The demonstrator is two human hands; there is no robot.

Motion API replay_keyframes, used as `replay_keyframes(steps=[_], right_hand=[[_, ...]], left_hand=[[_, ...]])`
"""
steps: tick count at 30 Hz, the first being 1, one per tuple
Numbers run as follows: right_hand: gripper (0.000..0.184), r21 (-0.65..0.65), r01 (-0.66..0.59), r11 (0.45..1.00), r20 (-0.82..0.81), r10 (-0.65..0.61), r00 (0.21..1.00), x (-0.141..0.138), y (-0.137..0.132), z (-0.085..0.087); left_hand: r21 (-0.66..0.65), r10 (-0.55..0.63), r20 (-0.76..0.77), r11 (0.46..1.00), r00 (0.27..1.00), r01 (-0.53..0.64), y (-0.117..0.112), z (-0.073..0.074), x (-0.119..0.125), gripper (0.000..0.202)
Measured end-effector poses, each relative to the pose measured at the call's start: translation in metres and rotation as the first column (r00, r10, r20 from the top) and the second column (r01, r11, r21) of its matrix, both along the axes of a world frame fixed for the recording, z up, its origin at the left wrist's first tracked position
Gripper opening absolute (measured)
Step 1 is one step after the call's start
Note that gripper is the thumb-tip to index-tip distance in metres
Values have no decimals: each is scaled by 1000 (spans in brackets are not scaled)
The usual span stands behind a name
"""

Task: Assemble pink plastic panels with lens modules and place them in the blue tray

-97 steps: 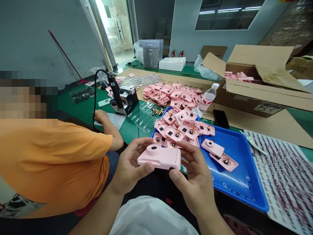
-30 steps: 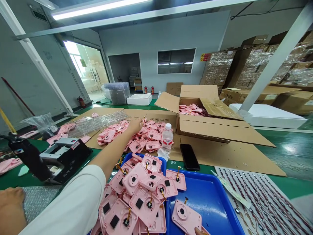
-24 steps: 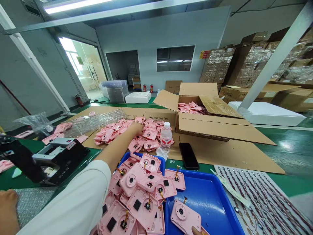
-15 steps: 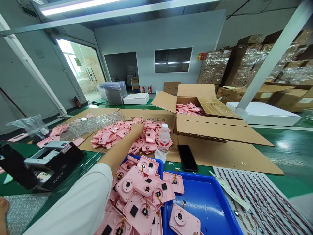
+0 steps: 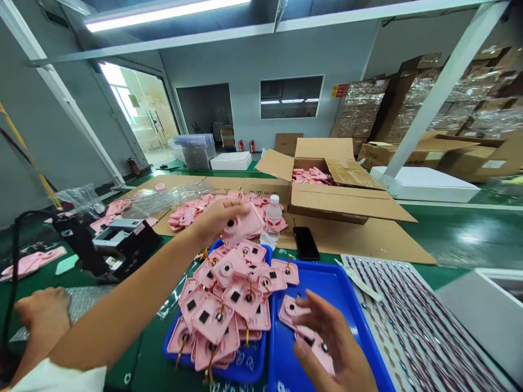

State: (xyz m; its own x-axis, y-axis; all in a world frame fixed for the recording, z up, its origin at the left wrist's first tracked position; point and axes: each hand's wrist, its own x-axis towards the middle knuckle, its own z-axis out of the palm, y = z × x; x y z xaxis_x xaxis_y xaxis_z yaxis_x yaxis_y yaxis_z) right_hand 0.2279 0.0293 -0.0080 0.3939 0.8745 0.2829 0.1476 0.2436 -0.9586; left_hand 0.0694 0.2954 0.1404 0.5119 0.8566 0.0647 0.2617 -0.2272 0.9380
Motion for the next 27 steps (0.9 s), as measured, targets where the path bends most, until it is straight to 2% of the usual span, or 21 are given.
replay_keyframes(steps=[2, 4, 6, 8, 11, 15, 17, 19, 21, 23, 25, 27], right_hand=[[68, 43, -58, 997, 54, 56, 997, -5, -5, 22], [83, 102, -110, 989, 71, 103, 992, -11, -12, 39], [89, 129, -147, 981, 102, 134, 986, -17, -23, 48], [88, 138, -167, 976, 139, 148, 979, -22, -38, 53], [90, 162, -161, 974, 176, 132, 975, -29, -61, 53], [95, 173, -119, 978, 214, 81, 974, -36, -82, 51], [93, 205, -61, 977, 197, 20, 980, -40, -87, 49], [90, 248, 37, 968, 132, -72, 989, -42, -89, 48], [86, 276, 147, 950, 56, -168, 984, -44, -91, 48], [83, 289, 225, 930, 10, -238, 971, -46, -93, 48], [80, 286, 254, 924, -12, -262, 965, -47, -94, 47], [80, 277, 246, 929, -32, -247, 969, -48, -95, 46]], left_hand=[[-117, -159, 8, 980, 987, 159, -64, -7, -5, 35], [-229, -305, 30, 925, 952, 303, -115, -17, -7, 30], [-307, -370, 61, 877, 927, 370, -151, -26, -8, 26], [-358, -385, 100, 846, 918, 394, -175, -33, -9, 27], [-444, -354, 221, 793, 909, 417, -197, -36, -14, 29], [-538, -252, 341, 738, 906, 408, -214, -33, -24, 34], [-567, -197, 406, 711, 892, 415, -220, -36, -30, 45], [-559, -139, 509, 697, 849, 449, -226, -45, -37, 59], [-499, -100, 608, 724, 788, 477, -233, -59, -44, 68], [-399, -105, 670, 784, 735, 476, -239, -73, -50, 74], [-291, -157, 668, 844, 727, 450, -244, -85, -56, 76], [-203, -213, 607, 890, 765, 409, -246, -91, -61, 76]])
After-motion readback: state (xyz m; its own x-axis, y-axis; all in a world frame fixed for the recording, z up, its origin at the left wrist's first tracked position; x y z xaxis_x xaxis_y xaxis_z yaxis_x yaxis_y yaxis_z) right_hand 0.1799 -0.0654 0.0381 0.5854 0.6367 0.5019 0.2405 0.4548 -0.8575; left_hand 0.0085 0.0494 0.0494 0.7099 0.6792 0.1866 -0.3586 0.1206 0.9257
